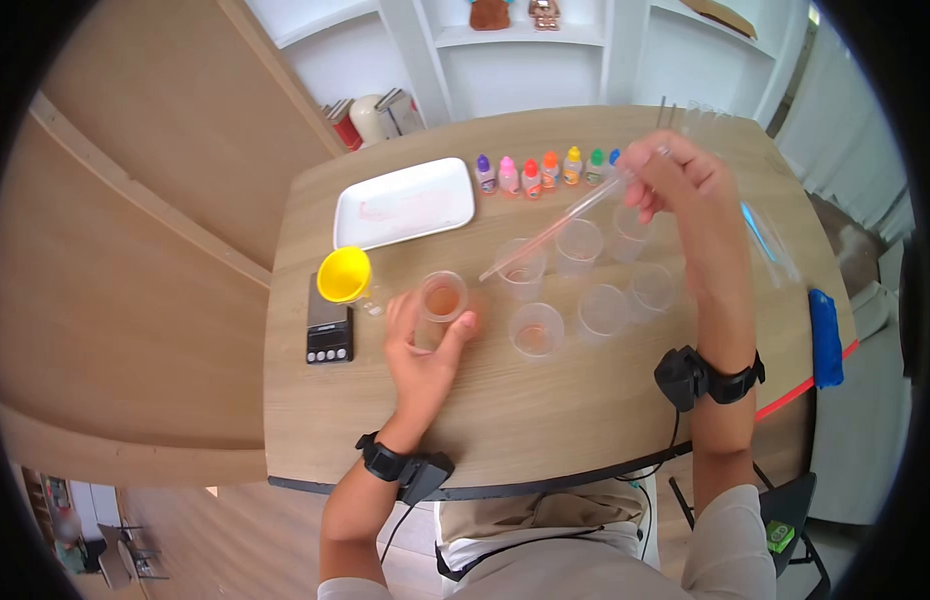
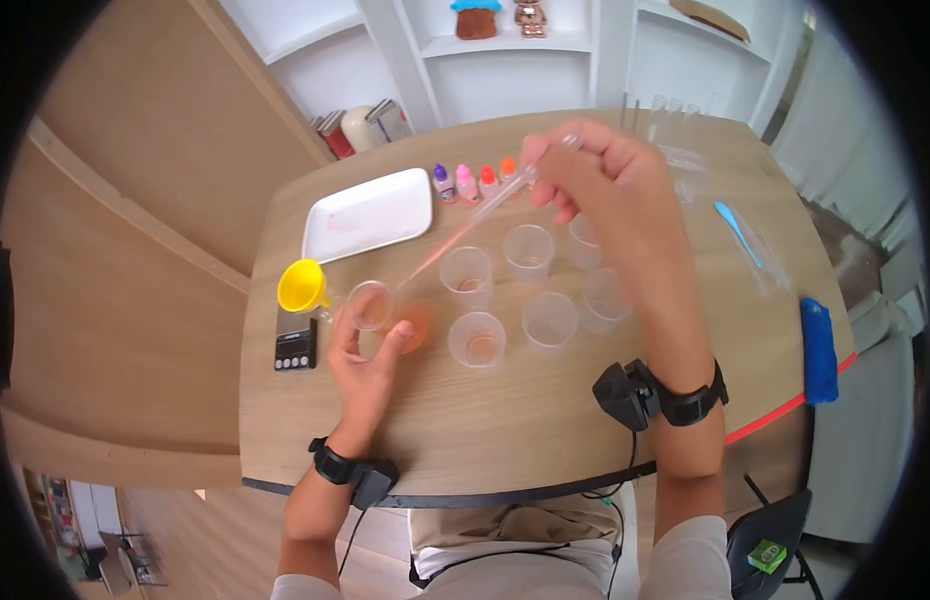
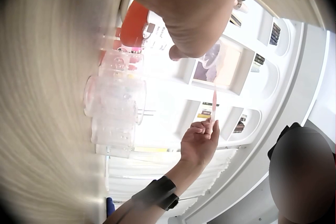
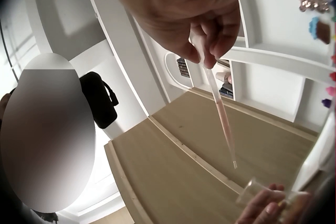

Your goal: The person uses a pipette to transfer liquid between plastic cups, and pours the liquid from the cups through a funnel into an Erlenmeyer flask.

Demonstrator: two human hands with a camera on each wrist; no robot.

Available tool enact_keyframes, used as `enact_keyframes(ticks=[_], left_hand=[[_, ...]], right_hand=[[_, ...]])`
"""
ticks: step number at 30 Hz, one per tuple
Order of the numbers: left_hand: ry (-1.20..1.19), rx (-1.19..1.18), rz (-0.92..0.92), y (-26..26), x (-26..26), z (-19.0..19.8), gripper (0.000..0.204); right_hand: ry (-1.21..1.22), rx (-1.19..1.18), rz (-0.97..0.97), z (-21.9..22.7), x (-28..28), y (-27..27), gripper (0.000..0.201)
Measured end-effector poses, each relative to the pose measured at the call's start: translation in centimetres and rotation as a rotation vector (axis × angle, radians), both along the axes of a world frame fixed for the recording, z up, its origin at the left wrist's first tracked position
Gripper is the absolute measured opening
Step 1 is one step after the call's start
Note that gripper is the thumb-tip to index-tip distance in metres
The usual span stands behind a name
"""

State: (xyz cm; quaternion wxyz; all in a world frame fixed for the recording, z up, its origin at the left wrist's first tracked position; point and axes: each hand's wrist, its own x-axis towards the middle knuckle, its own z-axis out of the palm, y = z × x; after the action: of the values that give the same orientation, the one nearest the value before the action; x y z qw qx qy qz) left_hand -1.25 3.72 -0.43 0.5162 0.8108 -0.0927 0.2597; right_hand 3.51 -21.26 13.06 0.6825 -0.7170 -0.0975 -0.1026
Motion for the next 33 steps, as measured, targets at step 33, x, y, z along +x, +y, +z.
enact_keyframes(ticks=[33], left_hand=[[0.18,-0.092,-0.038,0.1,0.4,-1.0,0.041]], right_hand=[[-0.236,-0.916,-0.078,1.3,-2.4,-2.7,0.016]])
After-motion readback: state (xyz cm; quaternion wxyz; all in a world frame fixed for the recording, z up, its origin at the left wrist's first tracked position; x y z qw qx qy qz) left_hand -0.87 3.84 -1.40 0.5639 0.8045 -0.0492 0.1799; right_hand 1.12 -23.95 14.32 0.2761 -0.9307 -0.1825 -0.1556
